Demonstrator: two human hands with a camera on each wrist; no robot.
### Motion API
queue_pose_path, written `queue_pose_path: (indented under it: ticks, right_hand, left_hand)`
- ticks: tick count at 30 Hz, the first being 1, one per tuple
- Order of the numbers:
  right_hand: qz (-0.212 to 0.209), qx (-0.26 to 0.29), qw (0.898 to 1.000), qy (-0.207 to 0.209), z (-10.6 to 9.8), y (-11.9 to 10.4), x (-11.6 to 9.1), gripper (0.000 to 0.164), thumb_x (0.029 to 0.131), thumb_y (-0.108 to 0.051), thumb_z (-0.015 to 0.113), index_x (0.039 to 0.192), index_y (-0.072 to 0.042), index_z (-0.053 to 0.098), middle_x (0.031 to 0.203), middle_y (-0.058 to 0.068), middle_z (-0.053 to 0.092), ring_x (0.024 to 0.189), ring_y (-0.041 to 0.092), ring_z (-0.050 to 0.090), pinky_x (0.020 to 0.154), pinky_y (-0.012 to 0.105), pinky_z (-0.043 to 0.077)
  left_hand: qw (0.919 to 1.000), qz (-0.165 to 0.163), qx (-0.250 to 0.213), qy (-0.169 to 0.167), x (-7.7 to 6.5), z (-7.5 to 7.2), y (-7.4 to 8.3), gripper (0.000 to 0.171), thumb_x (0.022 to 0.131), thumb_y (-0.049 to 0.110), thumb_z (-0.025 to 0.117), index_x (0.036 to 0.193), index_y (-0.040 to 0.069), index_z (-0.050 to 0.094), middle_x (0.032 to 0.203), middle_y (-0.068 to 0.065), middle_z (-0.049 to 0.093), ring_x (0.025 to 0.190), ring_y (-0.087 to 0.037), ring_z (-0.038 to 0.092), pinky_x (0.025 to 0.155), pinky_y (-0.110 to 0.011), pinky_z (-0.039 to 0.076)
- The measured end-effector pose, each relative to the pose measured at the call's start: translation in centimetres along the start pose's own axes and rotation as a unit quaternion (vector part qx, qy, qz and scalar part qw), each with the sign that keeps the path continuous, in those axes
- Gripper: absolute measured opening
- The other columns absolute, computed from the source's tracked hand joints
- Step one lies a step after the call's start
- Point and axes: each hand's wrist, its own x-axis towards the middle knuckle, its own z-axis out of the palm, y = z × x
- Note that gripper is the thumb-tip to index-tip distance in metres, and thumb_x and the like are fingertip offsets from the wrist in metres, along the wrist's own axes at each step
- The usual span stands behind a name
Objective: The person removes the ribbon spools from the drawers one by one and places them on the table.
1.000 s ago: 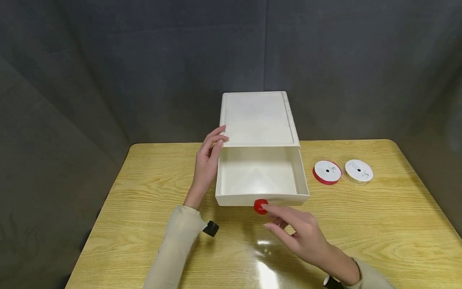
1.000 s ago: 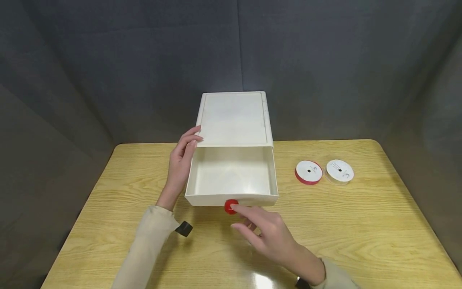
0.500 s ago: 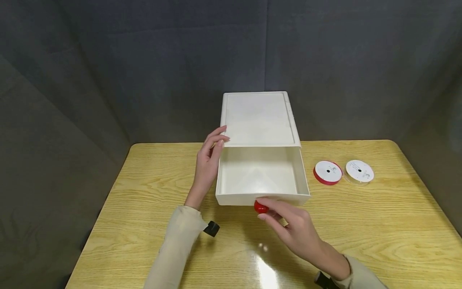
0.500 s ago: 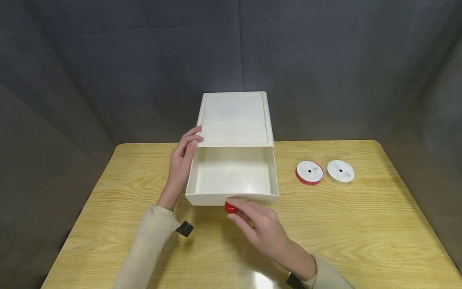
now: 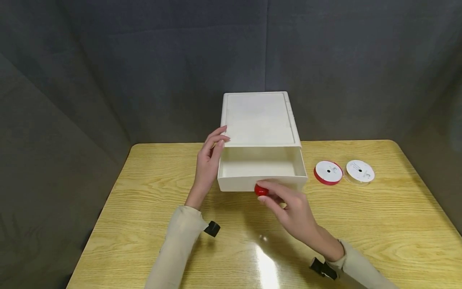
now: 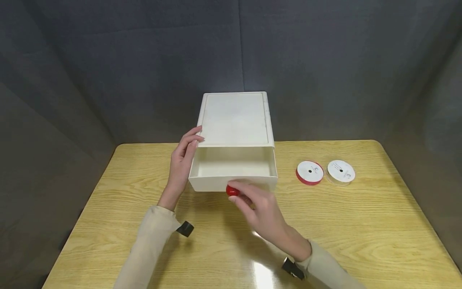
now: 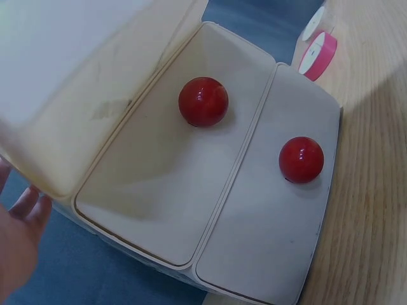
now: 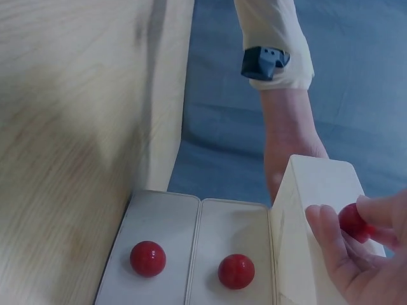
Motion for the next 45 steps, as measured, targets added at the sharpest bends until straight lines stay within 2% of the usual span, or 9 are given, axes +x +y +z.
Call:
queue_pose_path:
  ticks: [2,4,6,17,21,26,35,45]
  right_hand:
    - [0.002,0.002,1.000,0.002,0.0,0.3,0.4,0.025,0.093,-0.004,0.076,0.116,0.003,0.072,0.094,0.012,0.076,0.069,0.015,0.070,0.062,0.017,0.057]
    - [0.002,0.002,1.000,0.004,0.0,0.5,0.8,0.033,0.084,0.009,0.078,0.117,0.002,0.072,0.090,0.009,0.075,0.066,0.012,0.067,0.061,0.017,0.057]
    - [0.000,-0.002,1.000,0.009,0.0,0.7,1.1,0.040,0.080,0.015,0.078,0.116,0.002,0.072,0.088,0.007,0.075,0.064,0.011,0.066,0.060,0.017,0.056]
    - [0.022,-0.019,1.000,0.012,0.3,2.1,2.5,0.033,0.085,0.011,0.076,0.116,0.001,0.073,0.085,0.008,0.074,0.063,0.010,0.067,0.058,0.019,0.057]
    - [0.030,-0.014,0.999,0.014,0.4,2.5,2.9,0.033,0.086,0.012,0.076,0.117,0.001,0.073,0.087,0.010,0.075,0.062,0.016,0.070,0.059,0.020,0.058]
    - [0.032,-0.026,0.999,0.017,0.5,3.0,3.3,0.035,0.084,0.012,0.078,0.116,0.001,0.073,0.083,0.008,0.075,0.061,0.015,0.069,0.058,0.018,0.056]
    - [0.023,-0.038,0.999,0.022,0.5,3.7,3.9,0.032,0.086,0.012,0.075,0.116,0.003,0.073,0.081,0.009,0.074,0.061,0.016,0.068,0.055,0.016,0.054]
    - [0.031,-0.044,0.998,0.017,0.4,4.1,4.5,0.032,0.086,0.009,0.077,0.117,0.002,0.072,0.073,0.008,0.069,0.055,0.022,0.067,0.051,0.017,0.050]
  left_hand:
    - [1.0000,0.002,-0.002,0.000,0.0,0.0,0.0,0.024,0.109,0.011,0.049,0.117,-0.005,0.066,0.150,-0.010,0.054,0.145,-0.017,0.043,0.108,-0.032,0.040]
    - [1.0000,0.001,-0.004,-0.001,0.0,0.0,0.0,0.024,0.109,0.011,0.049,0.117,-0.005,0.066,0.150,-0.010,0.054,0.144,-0.017,0.043,0.107,-0.031,0.040]
    - [1.0000,0.000,-0.005,-0.002,0.0,0.0,0.1,0.024,0.109,0.011,0.049,0.117,-0.004,0.066,0.150,-0.009,0.054,0.144,-0.017,0.043,0.106,-0.031,0.041]
    - [1.0000,-0.009,-0.001,0.003,-0.1,0.0,0.1,0.024,0.109,0.011,0.049,0.117,-0.004,0.066,0.150,-0.009,0.055,0.143,-0.017,0.044,0.095,-0.026,0.041]
    - [1.0000,-0.008,-0.001,0.005,0.0,0.0,0.0,0.024,0.109,0.010,0.048,0.117,-0.004,0.066,0.150,-0.008,0.055,0.143,-0.016,0.045,0.092,-0.026,0.041]
    - [0.9999,-0.010,-0.002,0.006,0.0,0.1,0.0,0.024,0.109,0.010,0.048,0.117,-0.004,0.067,0.149,-0.008,0.055,0.143,-0.016,0.045,0.095,-0.026,0.041]
    - [0.9999,-0.011,-0.010,0.009,0.1,0.1,0.0,0.024,0.109,0.009,0.049,0.115,-0.005,0.067,0.149,-0.010,0.056,0.144,-0.018,0.044,0.101,-0.027,0.040]
    - [0.9998,-0.009,-0.012,0.015,0.2,0.1,0.0,0.022,0.108,0.008,0.050,0.113,-0.006,0.067,0.148,-0.011,0.057,0.143,-0.018,0.045,0.104,-0.028,0.040]
